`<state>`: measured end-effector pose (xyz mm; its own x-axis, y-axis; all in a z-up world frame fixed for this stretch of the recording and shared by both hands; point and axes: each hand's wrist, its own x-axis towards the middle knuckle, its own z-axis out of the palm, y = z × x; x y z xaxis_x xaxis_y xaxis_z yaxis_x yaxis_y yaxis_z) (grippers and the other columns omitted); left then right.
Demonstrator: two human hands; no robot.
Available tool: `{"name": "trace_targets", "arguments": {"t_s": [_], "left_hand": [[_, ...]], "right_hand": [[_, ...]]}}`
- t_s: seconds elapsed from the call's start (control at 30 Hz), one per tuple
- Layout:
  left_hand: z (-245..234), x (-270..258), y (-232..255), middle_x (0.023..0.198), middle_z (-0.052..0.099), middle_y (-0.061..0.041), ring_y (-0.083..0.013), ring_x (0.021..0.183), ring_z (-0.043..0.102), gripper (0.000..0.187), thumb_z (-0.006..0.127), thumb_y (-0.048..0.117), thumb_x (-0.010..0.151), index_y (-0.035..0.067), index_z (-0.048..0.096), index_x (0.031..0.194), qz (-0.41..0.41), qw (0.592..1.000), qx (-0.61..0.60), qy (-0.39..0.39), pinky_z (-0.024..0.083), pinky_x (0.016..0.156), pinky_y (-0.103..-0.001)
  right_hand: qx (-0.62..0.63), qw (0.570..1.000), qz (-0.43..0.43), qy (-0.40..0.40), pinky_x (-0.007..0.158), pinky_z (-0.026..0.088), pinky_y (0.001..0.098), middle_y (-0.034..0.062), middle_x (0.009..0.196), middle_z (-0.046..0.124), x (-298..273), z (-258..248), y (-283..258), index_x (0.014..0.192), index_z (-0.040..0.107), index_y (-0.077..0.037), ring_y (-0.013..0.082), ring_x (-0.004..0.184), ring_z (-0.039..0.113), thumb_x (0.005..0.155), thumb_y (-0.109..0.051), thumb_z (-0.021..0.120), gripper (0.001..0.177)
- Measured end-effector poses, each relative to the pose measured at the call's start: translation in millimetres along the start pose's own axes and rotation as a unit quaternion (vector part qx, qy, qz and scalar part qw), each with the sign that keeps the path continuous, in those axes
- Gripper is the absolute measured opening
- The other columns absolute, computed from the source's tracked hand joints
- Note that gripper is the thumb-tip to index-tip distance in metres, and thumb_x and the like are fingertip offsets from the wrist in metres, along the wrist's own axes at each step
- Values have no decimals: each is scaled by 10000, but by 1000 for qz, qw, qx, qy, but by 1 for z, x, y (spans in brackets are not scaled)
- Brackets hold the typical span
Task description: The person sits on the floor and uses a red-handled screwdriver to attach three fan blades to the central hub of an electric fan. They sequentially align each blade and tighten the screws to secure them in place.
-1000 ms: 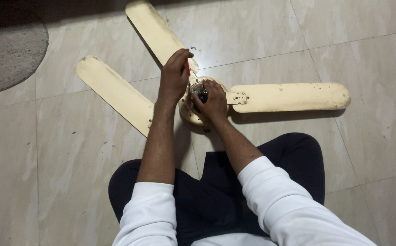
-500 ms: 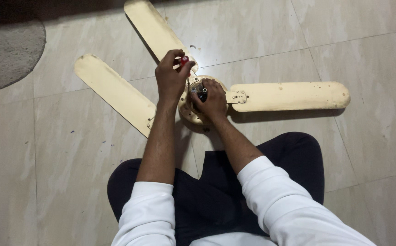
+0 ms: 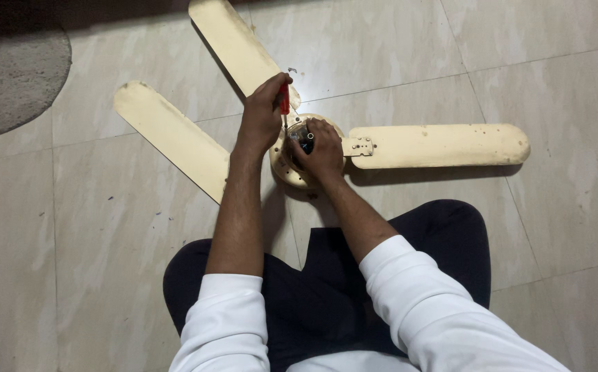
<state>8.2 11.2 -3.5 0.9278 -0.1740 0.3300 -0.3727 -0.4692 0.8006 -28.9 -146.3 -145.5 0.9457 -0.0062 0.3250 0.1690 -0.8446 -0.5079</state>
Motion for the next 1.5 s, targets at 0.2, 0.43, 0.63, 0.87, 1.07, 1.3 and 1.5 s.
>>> {"name": "trace_targets", "arguments": {"t_s": [0.2,0.43,0.63,0.87,1.07,1.3,1.5], "left_hand": [[1,-2,-20,1327,713,-121,-220,1225,702,369,539,-30,1025,74,643,1363,23,999,-17,36,581,1056,-361],[-12,8,-31,1318,695,-88,-181,1150,680,316,507,135,1130,56,584,1427,30,954,-185,236,629,964,-326],[-18,-1,-37,1201,700,-24,-74,944,632,296,478,142,1131,83,593,1398,-52,937,-239,248,592,739,-240],[2,-9,-52,1051,724,-23,-68,855,648,285,506,172,1105,88,673,1321,-124,965,-173,154,580,627,-241],[15,-19,-62,1015,744,-16,-68,754,641,266,512,162,1059,75,680,1246,-176,961,-184,104,586,565,-253],[18,-24,-76,994,765,-46,-93,752,681,253,522,177,1055,74,697,1207,-200,960,-157,114,616,571,-270],[20,-36,-73,970,754,-57,-106,760,707,252,521,206,1057,69,710,1150,-233,957,-141,98,631,599,-278]], "right_hand": [[13,1000,8,-11,1193,363,478,188,1409,606,-1,-1,0,1384,595,-11,380,1363,519,916,-540,715,717],[25,998,-44,-29,1164,378,476,200,1345,618,5,-12,4,1363,583,18,402,1303,533,761,-569,794,867],[11,992,-107,-63,1146,410,482,204,1396,606,9,-25,14,1391,575,-5,413,1299,543,801,-615,801,878],[-11,997,46,-53,1148,349,529,184,1526,484,23,-9,-11,1432,537,-30,415,1376,409,810,-638,774,901],[-15,991,122,-48,1180,274,556,217,1601,357,38,-8,-24,1495,458,-26,397,1434,317,859,-683,699,946],[-49,979,173,-92,1190,264,540,171,1629,315,59,-11,-25,1544,398,-62,372,1472,278,849,-705,671,985],[-47,975,189,-103,1207,254,526,162,1653,292,64,-18,-29,1561,370,-73,368,1499,248,835,-727,668,1022]]}}
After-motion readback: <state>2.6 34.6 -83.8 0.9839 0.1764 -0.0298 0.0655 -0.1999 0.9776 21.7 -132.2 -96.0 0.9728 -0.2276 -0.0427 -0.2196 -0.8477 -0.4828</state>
